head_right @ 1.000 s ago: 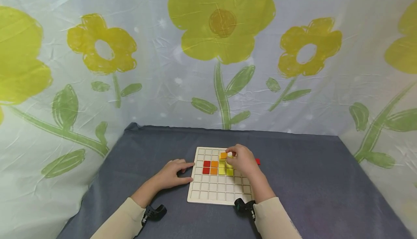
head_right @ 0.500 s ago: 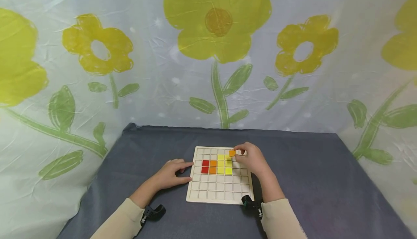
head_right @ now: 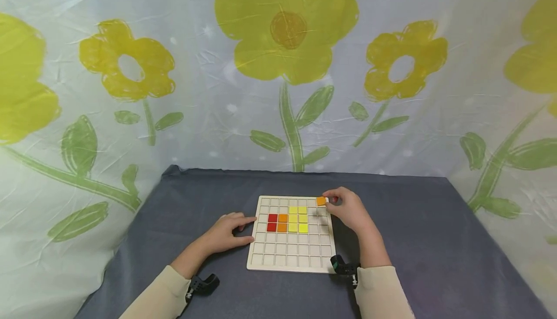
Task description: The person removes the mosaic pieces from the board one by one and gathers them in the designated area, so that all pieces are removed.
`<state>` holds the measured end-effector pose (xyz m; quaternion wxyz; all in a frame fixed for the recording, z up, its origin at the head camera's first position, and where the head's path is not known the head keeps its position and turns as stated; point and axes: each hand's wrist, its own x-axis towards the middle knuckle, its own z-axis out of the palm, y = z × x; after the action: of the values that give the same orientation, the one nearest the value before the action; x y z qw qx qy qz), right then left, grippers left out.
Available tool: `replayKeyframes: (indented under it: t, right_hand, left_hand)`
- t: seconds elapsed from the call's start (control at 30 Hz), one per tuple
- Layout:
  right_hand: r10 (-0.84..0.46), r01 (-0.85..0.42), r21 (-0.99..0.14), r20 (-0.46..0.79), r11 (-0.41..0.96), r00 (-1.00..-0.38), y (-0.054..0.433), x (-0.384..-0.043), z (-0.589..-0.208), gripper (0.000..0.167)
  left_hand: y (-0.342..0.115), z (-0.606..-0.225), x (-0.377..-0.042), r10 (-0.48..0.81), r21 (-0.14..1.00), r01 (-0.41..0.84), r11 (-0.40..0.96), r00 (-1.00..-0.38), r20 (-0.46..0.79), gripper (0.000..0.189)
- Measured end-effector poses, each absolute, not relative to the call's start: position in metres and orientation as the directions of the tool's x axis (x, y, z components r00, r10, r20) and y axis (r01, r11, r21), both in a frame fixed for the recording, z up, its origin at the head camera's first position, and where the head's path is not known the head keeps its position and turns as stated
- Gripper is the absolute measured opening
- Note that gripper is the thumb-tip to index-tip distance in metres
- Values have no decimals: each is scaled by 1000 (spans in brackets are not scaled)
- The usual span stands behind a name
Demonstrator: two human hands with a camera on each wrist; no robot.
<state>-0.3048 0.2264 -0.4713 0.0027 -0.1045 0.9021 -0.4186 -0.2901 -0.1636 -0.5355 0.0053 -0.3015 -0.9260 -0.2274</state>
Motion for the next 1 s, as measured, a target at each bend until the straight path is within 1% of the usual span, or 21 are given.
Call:
replayKeyframes:
  t: [0.3,0.57,1.0]
  right_hand:
    - [-144,-155,-743,80,651,-986,248,-306,-473,30]
    - [-85,-83,-742,36,665,-996,265,-304,-480,32]
    - [-46,-12,-743,-25,670,-999,288,-304,-493,35]
  left_hand:
    - [-164,-535,-289,561,419,571,706,-812,163,57]
    - [-164,-535,-289,565,426,578,696,-807,173,57]
    - [-164,-536,-290,568,419,586,693,-802,183,56]
